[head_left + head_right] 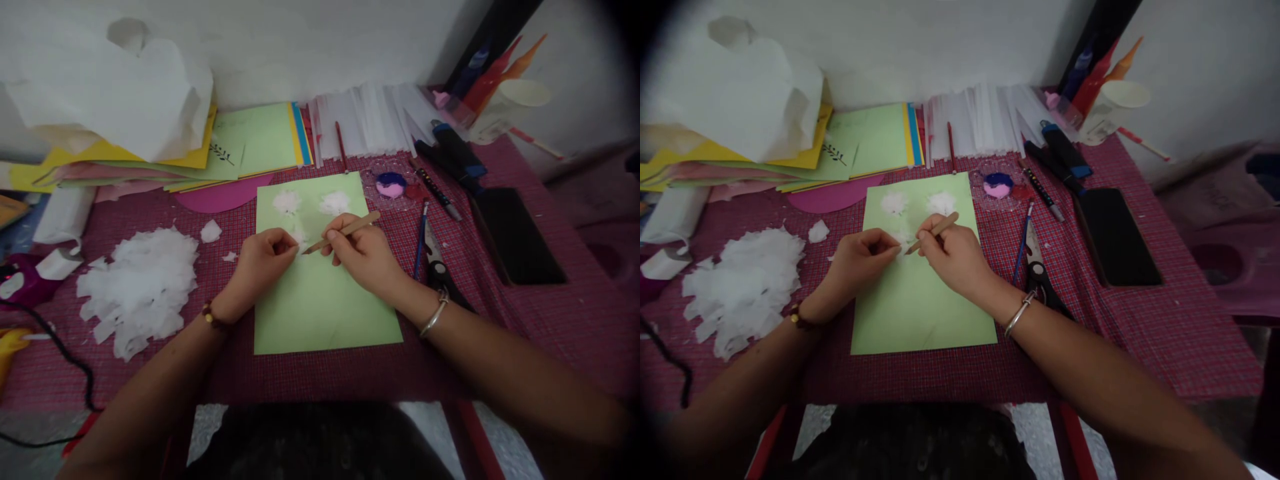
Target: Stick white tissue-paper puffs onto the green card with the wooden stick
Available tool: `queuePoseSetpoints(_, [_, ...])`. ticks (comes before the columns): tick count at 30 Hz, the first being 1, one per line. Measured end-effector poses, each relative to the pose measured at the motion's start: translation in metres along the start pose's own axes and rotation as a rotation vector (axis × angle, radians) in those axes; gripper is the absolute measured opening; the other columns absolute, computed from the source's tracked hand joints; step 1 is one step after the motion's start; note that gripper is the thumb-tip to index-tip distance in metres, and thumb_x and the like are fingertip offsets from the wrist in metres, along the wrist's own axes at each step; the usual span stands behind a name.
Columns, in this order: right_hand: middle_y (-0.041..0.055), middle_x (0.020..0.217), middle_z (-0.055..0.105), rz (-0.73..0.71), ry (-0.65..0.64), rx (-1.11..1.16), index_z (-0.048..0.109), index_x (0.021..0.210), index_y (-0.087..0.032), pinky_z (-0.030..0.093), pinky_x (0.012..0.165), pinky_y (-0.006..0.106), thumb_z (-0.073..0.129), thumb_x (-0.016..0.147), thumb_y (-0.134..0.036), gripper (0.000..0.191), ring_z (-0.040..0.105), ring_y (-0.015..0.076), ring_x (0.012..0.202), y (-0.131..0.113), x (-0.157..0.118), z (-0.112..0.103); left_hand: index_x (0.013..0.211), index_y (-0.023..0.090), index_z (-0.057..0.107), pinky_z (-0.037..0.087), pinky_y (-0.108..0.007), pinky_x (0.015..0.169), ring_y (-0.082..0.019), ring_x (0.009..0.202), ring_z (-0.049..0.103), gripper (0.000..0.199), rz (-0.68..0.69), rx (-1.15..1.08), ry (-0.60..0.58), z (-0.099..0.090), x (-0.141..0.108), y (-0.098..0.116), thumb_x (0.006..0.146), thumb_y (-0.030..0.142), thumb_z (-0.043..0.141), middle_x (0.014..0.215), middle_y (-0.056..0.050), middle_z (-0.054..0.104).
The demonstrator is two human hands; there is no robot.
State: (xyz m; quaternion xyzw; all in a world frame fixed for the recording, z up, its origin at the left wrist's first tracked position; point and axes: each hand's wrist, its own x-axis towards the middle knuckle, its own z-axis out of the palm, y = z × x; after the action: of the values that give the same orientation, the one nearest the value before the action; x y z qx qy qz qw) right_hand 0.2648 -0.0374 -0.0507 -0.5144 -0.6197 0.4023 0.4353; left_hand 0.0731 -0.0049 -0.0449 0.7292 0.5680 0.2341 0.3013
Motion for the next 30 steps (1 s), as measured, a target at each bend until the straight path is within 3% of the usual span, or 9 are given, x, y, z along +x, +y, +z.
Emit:
queuePoseSetpoints(6, [0.0003,0.073,0.067,-0.007,-0.021,-0.040,0.057,0.084,-0.019,0.043,0.057,0.025,0.047,0.094,-0.031,0.019,0.059,0.0100,0.058,0.000,0.002,-0.001,0.071,0.016,0.067,0.031,-0.024,0.050,-0.009,0.052,0.043,0.007,0.014,-0.036,0.001,0.002,0.000,0.000,0.075,0.019,0.063,0.055,0.003,0.053])
queuePoseSetpoints(10, [0.0006,0.073,0.066,-0.030,-0.036,-0.058,0.058,0.086,-0.018,0.043,0.057,0.025,0.046,0.095,-0.031,0.019,0.058,0.0102,0.057,0.000,0.001,0.000,0.092,0.016,0.064,0.034,-0.024,0.052,-0.010,0.055,0.046,0.014,0.067,-0.131,0.086,0.001,-0.001,-0.007,0.079,0.021,0.060,0.061,0.004,0.051])
queuePoseSetpoints(13, [0.0019,0.078,0.067,-0.094,-0.059,-0.120,0.060,0.083,-0.018,0.041,0.057,0.026,0.044,0.096,-0.030,0.023,0.057,0.0101,0.058,-0.001,-0.001,0.000,0.100,0.017,0.059,0.037,-0.025,0.053,-0.010,0.056,0.050,0.019,0.027,-0.180,0.087,-0.003,-0.002,-0.017,0.081,0.018,0.055,0.066,0.004,0.052])
queuePoseSetpoints(18, [0.0019,0.080,0.066,-0.216,-0.073,-0.267,0.064,0.085,-0.018,0.040,0.057,0.027,0.042,0.098,-0.030,0.028,0.053,0.0107,0.059,-0.002,-0.006,0.000,0.100,0.017,0.058,0.038,-0.025,0.052,-0.011,0.053,0.053,0.021,-0.047,-0.204,0.034,-0.007,-0.003,-0.023,0.081,0.015,0.052,0.062,0.004,0.052])
queuePoseSetpoints(24, [0.0037,0.088,0.068,-0.277,-0.109,-0.285,0.067,0.096,-0.019,0.046,0.066,0.029,0.044,0.097,-0.027,0.025,0.062,0.0147,0.075,-0.005,-0.009,-0.001,0.095,0.017,0.061,0.037,-0.025,0.050,-0.011,0.053,0.052,0.016,-0.069,-0.170,0.023,-0.007,-0.004,-0.019,0.081,0.016,0.053,0.060,0.003,0.055])
queuePoseSetpoints(30, [0.0006,0.073,0.066,-0.130,0.098,0.024,0.059,0.081,-0.020,0.044,0.053,0.026,0.048,0.094,-0.030,0.020,0.059,0.0112,0.058,-0.008,-0.007,-0.006,0.092,0.017,0.062,0.037,-0.024,0.050,-0.010,0.051,0.050,0.014,-0.040,-0.203,0.021,-0.002,0.002,-0.028,0.081,0.015,0.054,0.059,0.004,0.054])
